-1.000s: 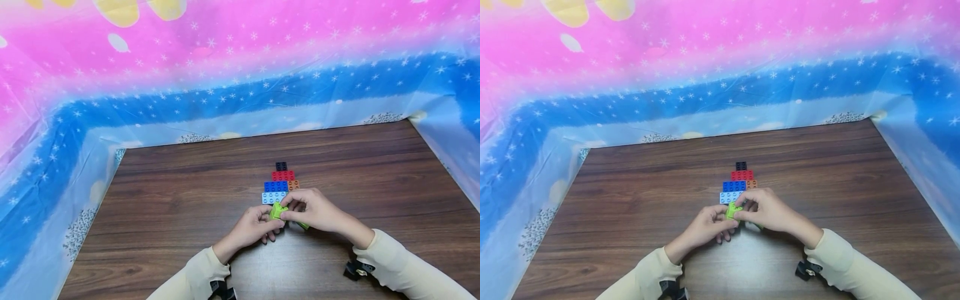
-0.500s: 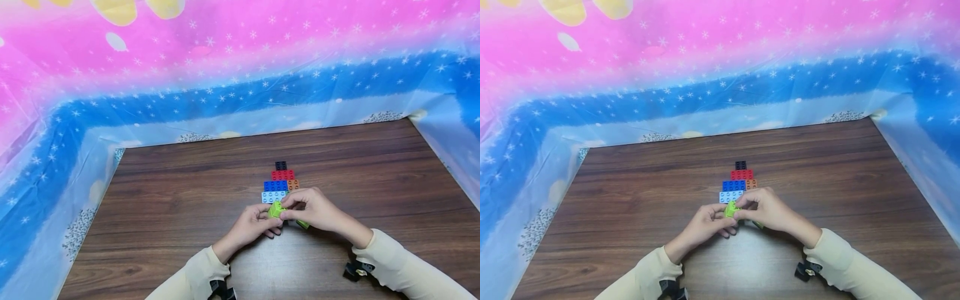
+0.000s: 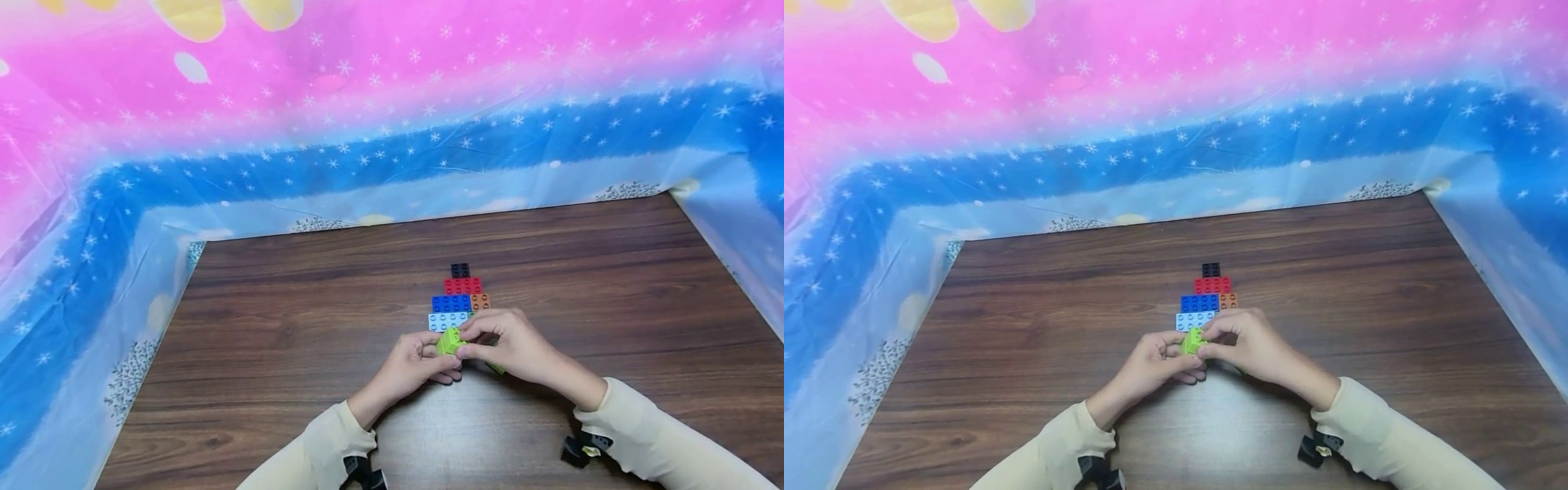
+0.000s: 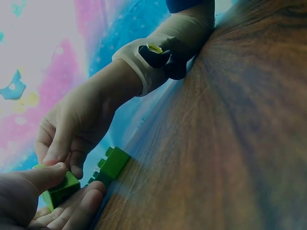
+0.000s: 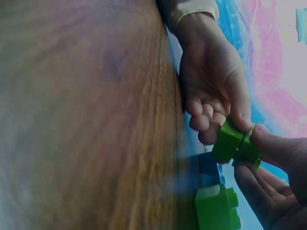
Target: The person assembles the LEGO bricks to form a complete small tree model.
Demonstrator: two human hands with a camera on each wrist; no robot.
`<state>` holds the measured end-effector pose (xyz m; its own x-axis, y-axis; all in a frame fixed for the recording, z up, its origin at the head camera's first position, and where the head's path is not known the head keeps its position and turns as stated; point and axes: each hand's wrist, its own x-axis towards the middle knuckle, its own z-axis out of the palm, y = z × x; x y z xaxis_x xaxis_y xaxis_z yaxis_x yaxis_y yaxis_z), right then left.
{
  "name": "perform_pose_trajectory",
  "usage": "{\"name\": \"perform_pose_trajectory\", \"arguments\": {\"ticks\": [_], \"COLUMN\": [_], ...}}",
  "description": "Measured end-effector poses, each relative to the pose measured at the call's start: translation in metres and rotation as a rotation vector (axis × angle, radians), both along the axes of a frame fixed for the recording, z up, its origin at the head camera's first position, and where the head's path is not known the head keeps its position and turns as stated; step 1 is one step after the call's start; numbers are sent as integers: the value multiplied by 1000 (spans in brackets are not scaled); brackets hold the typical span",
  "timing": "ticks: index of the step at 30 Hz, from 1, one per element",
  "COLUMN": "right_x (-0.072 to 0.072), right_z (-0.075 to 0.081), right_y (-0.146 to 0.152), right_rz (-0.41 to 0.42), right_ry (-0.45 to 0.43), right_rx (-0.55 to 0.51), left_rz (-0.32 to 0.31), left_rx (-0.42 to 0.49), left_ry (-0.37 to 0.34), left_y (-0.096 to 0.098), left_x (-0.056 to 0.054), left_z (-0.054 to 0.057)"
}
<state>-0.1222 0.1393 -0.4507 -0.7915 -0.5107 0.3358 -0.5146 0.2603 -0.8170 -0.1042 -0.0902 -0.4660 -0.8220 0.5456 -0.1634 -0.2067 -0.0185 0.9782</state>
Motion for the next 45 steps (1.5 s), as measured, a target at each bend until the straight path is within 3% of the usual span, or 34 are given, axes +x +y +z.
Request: {"name": "perform_pose_trajectory", "arguments": {"ticks": [5,10,16,24,35,45], "right_x": [0,-1,0,1,2,-1], "right_z": [1,5,7,4,9,5], "right_y": [2,4,4,3,3,4], "right_rz": [49,95,76,52,121,98], "right_ry": [25,-6,-60,-31,7,8], "right_rx": [11,45,70,46,103,79], "left_rz": [-15,-29,-12,3,-27,0], "left_rx": [-14,-23,13,17,-46,-17], "left_ry": [9,21,0,-22,35,117], "left_y": [0,-1,-1,0,0,-1], "left_x": [0,-1,-1,-1,0,-1], "left_z": [-1,-3,-5,-5,-4,-7]}}
